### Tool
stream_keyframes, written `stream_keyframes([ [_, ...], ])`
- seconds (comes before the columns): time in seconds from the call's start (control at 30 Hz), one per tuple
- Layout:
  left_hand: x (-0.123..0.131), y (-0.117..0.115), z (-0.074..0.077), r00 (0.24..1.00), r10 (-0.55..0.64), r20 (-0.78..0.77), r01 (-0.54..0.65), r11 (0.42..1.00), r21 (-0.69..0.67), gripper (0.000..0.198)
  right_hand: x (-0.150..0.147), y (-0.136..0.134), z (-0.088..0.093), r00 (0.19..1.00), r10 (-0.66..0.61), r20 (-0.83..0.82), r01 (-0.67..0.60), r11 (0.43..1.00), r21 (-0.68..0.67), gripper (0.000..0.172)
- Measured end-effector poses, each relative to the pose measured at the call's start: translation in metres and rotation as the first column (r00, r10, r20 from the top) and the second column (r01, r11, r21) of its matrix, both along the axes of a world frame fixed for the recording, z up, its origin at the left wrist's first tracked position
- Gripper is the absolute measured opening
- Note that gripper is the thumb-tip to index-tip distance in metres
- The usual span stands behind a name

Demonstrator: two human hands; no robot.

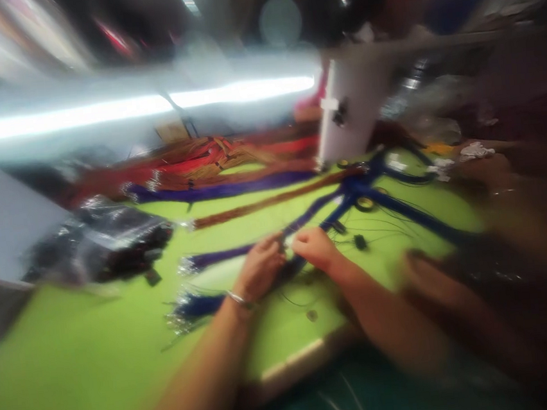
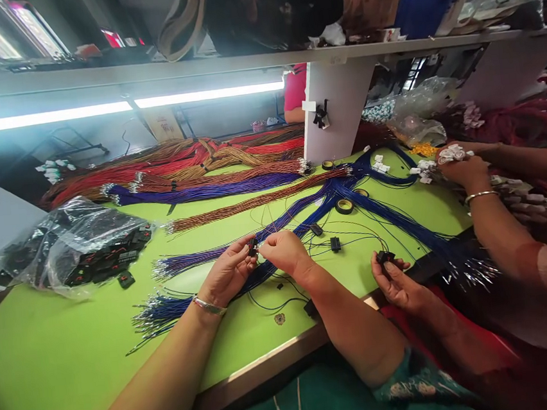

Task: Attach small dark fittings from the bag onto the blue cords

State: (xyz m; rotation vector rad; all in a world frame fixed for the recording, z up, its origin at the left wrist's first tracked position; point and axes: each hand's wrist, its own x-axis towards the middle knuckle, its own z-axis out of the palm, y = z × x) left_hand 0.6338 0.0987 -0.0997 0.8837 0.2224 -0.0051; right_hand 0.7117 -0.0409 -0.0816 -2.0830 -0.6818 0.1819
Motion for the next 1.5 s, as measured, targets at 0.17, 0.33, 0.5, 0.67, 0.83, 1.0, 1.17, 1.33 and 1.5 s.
stream_keyframes([
  [0.17,0.000,0.001,-0.004,0.999,0.011,0.032,-0.011,1.000,0.005,0.038,0.000,0.000,0.000,1.000,0.004,0.020,-0.003,0.999,-0.035,0.026],
  [0.33,-0.001,-0.003,-0.003,0.995,0.075,0.072,-0.082,0.991,0.101,0.037,0.000,0.000,0.001,1.000,0.014,0.016,-0.013,1.000,-0.028,0.026],
  [0.5,-0.003,-0.012,0.006,0.990,0.109,0.091,-0.125,0.972,0.198,0.036,-0.003,0.001,0.008,0.972,0.128,-0.196,-0.100,0.984,0.149,0.021],
  [0.67,-0.005,-0.012,0.015,0.995,0.096,0.005,-0.096,0.991,0.093,0.037,-0.003,0.002,0.010,0.921,0.058,-0.385,0.013,0.984,0.179,0.017],
  [0.83,-0.004,-0.008,0.015,0.995,0.103,0.018,-0.103,0.995,-0.015,0.032,-0.006,0.002,0.006,0.998,-0.054,-0.034,0.061,0.966,0.253,0.011],
  [1.0,-0.005,-0.006,0.017,0.992,0.127,0.008,-0.126,0.991,-0.035,0.031,-0.015,0.002,0.008,0.990,-0.039,0.137,0.009,0.977,0.211,0.014],
  [1.17,-0.016,0.005,0.027,0.983,0.184,0.014,-0.184,0.983,-0.005,0.034,-0.016,0.014,0.031,0.999,0.045,-0.001,-0.043,0.976,0.211,0.017],
  [1.33,-0.037,0.031,0.034,0.951,0.308,0.037,-0.306,0.951,-0.047,0.035,-0.018,0.047,0.057,0.957,0.200,-0.208,-0.173,0.975,0.141,0.018],
  [1.5,-0.056,0.056,0.033,0.920,0.389,0.057,-0.385,0.920,-0.069,0.032,-0.026,0.084,0.057,0.928,0.298,-0.224,-0.279,0.953,0.114,0.016],
])
